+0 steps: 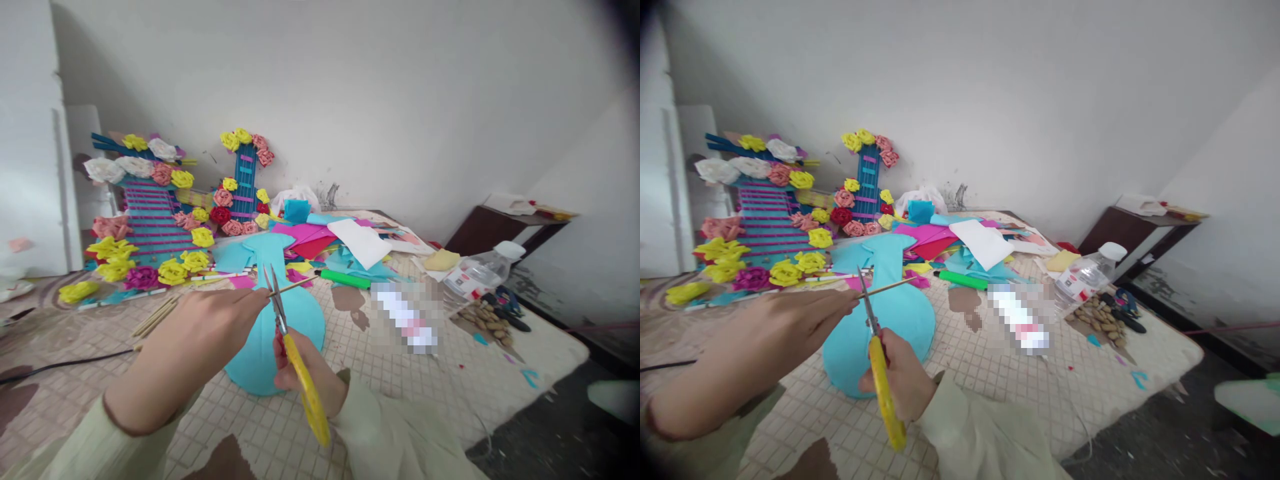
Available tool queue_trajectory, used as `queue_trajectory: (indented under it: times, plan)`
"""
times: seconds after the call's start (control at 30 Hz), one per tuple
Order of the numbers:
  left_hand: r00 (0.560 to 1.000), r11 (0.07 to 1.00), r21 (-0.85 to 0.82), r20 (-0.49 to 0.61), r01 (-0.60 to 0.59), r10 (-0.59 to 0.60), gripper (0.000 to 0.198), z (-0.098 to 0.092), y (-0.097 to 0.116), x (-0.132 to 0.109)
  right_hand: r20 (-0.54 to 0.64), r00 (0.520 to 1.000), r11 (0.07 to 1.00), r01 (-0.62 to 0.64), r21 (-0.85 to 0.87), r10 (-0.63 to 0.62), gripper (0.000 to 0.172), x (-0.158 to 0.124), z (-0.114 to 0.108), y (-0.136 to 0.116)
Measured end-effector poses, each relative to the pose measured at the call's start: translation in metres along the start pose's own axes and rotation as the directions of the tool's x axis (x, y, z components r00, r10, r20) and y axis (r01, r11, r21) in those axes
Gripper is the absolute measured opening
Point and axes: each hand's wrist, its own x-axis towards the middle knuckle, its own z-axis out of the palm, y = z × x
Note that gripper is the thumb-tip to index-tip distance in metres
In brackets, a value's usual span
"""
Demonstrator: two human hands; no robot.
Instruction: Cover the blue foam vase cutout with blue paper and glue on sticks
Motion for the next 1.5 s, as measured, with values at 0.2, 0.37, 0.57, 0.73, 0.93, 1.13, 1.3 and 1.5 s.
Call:
queue_trajectory:
  times: [0.2,0.37,0.57,0.73,0.93,1.13,1.3,1.5]
  plan:
    - [0.992,0.996,0.079,-0.117,-0.034,0.043,0.027,-0.012,0.012,-0.001,-0.097,0.976,0.956,0.168,-0.242,-0.196,0.030,-0.004,-0.001,-0.008]
    - [0.992,0.983,-0.182,-0.121,0.008,-0.031,0.037,-0.023,0.022,-0.008,-0.100,0.881,0.794,0.360,-0.489,-0.462,0.051,-0.004,-0.011,0.000]
    - [0.997,0.941,-0.338,-0.079,-0.026,-0.001,0.027,-0.028,0.023,-0.010,-0.047,0.838,0.686,0.412,-0.599,-0.544,0.050,-0.001,-0.018,0.002]
    - [0.995,0.935,-0.345,-0.086,-0.082,0.055,0.032,-0.032,0.028,-0.007,-0.068,0.788,0.645,0.447,-0.619,-0.612,0.046,-0.001,-0.019,-0.002]
    - [0.998,0.931,-0.363,-0.070,-0.027,0.001,0.032,-0.026,0.033,-0.010,-0.063,0.735,0.623,0.522,-0.582,-0.675,0.054,-0.003,-0.020,-0.004]
    - [0.997,0.924,-0.381,-0.079,-0.028,-0.003,0.031,-0.021,0.030,-0.013,-0.067,0.709,0.587,0.522,-0.619,-0.702,0.060,-0.001,-0.017,0.003]
    - [0.997,0.923,-0.384,-0.072,-0.004,-0.026,0.013,-0.022,0.030,-0.008,-0.056,0.799,0.693,0.481,-0.537,-0.598,0.061,0.000,-0.015,0.006]
    - [0.991,0.964,-0.264,-0.113,0.033,-0.065,0.020,-0.023,0.031,-0.006,-0.124,0.833,0.754,0.411,-0.513,-0.539,0.048,0.000,-0.013,0.008]
